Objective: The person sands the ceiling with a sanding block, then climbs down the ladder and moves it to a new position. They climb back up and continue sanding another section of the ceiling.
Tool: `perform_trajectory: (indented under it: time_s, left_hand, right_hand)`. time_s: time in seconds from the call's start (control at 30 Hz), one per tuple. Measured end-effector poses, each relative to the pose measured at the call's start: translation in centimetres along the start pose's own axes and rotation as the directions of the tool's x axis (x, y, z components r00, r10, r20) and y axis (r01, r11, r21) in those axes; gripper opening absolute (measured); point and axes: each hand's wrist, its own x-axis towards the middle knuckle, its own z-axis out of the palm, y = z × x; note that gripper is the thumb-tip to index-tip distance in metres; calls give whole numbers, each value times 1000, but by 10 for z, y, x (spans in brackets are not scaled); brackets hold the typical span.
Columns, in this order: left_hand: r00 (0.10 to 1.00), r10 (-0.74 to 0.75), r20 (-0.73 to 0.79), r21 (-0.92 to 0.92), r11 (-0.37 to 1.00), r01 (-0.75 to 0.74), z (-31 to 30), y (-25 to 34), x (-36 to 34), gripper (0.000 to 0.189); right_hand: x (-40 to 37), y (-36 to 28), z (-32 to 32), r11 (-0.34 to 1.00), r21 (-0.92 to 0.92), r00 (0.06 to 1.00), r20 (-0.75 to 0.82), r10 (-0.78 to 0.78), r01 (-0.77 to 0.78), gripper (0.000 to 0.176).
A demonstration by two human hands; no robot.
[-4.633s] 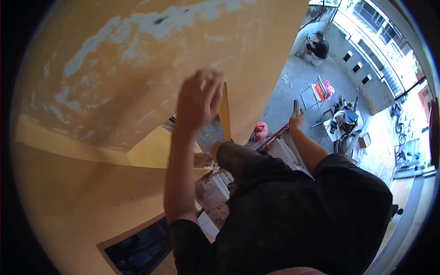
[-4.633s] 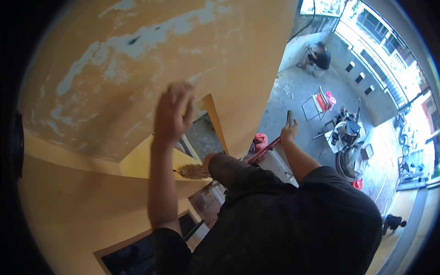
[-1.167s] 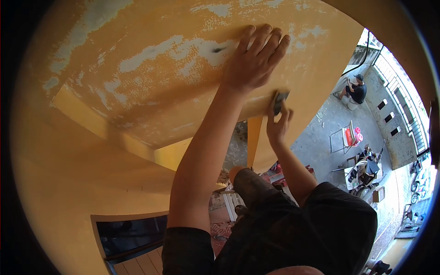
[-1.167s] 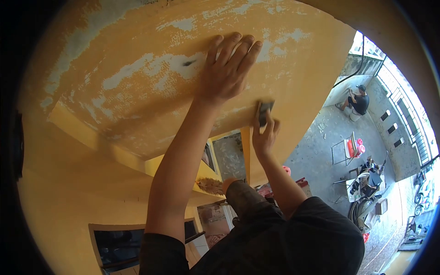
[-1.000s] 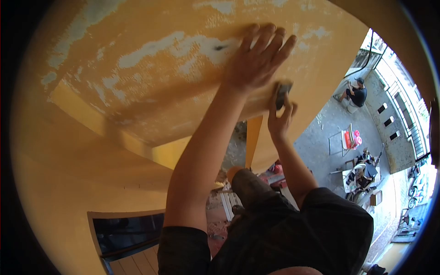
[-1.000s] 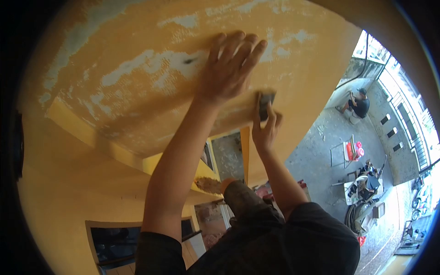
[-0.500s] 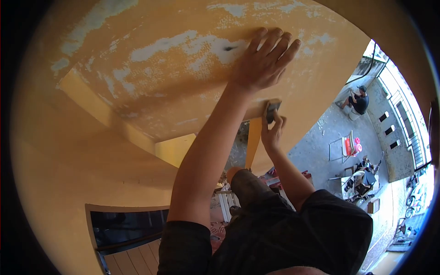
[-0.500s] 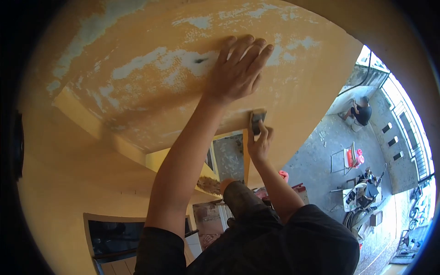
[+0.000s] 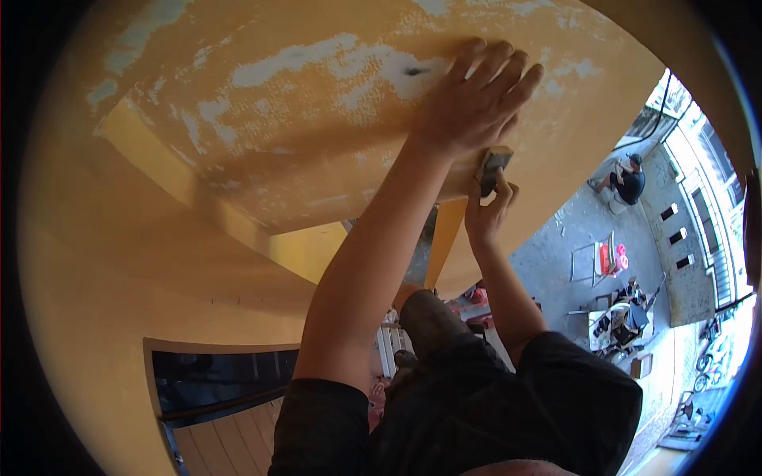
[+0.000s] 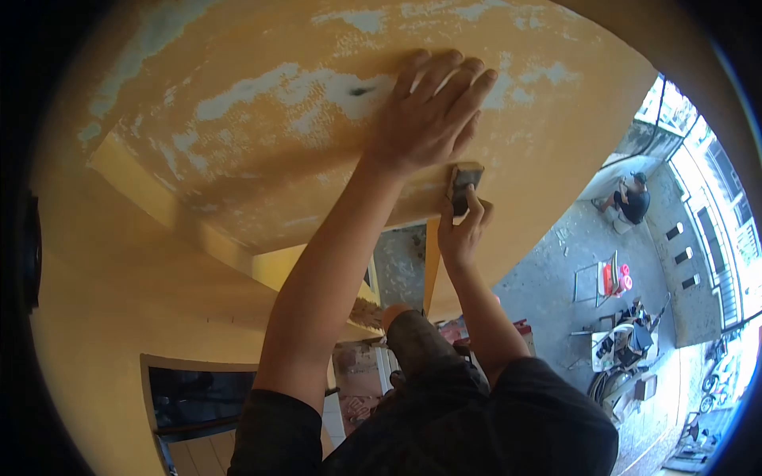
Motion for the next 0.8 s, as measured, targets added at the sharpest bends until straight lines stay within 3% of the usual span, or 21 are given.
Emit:
perform_trajectory:
  time_s: [0.1,0.13,0.3,0.37,0.43,0.5,0.63,0.73,0.8]
  left_hand:
    - [1000,9,-2,2,1000,-9,1,0,0,48]
    - [1000,13,-6,-1,1000,-13,0,2,0,48]
    - [1000,-3,14,3,1000,3,-2,1,0,46]
    - [1000,-4,12,-1,1000,4,4,1,1,47]
    - [1000,0,-25,9,1000,0,3,1,1,48]
    - [1000,14,-7,-7,1000,-14,0,2,1,48]
    - [1000,27,14,-20,999,-27,0,-1,1,49]
    - [1000,28,-11,-11,1000,-28,-1,-1,6,49]
    - [1000,26,11,3,1000,-26,-8,3,6,49]
  right_hand:
    - [-40,25,-1,996,-81,998,58,-39,44,51]
    - [-46,19,-4,1000,-26,997,81,1,1,51]
    - [-4,9,-3,1000,4,1000,4,13,-13,52]
    - [-8,13,-4,996,-22,996,13,-87,87,51]
    - [-55,33,-13,995,-69,996,55,-70,73,50]
    - [-97,46,-30,994,-104,955,286,73,-45,50]
    - [-132,63,-76,997,-59,911,406,66,-46,52]
    - [-144,75,-111,984,-99,837,516,179,-150,56]
    - [-146,79,-134,966,-239,737,635,230,-96,62]
